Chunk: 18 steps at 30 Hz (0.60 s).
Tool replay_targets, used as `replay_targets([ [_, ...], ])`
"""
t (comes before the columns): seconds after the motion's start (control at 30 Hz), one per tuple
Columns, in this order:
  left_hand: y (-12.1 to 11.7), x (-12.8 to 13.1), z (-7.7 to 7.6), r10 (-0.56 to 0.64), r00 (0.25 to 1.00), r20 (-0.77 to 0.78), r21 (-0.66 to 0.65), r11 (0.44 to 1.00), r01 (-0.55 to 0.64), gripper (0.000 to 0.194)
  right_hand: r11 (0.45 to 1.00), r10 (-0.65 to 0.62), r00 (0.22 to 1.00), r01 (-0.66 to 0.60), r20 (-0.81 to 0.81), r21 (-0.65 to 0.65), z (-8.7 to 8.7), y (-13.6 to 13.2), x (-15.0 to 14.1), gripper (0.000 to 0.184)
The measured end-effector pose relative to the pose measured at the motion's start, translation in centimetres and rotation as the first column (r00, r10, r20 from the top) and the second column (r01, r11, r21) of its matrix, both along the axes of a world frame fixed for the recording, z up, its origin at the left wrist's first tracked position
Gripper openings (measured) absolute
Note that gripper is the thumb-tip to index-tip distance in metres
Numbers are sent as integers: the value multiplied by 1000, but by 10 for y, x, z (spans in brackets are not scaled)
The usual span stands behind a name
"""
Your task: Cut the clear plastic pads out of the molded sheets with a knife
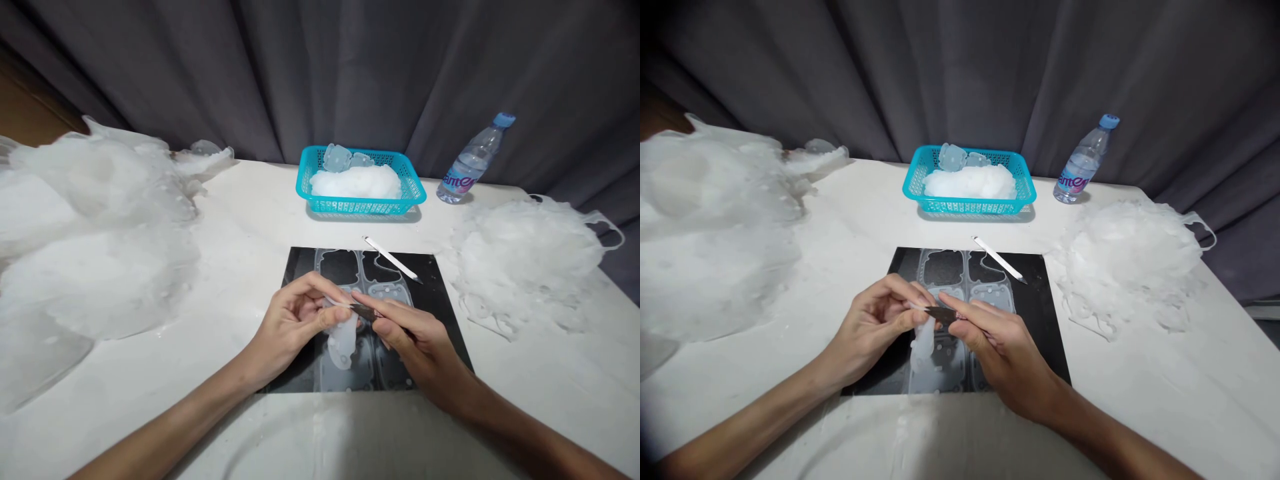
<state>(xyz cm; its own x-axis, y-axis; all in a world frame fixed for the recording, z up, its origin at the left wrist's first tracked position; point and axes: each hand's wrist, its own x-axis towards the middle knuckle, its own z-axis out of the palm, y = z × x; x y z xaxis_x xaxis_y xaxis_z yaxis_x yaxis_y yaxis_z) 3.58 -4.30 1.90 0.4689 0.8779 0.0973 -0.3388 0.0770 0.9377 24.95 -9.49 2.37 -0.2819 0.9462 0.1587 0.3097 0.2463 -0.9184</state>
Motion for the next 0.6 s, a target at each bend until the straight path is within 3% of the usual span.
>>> replay_targets([
  [0.6,-1,0,0,-4,999,-42,6,1000,4,8,1000,12,999,-12,-38,-10,0,0,-3,40],
])
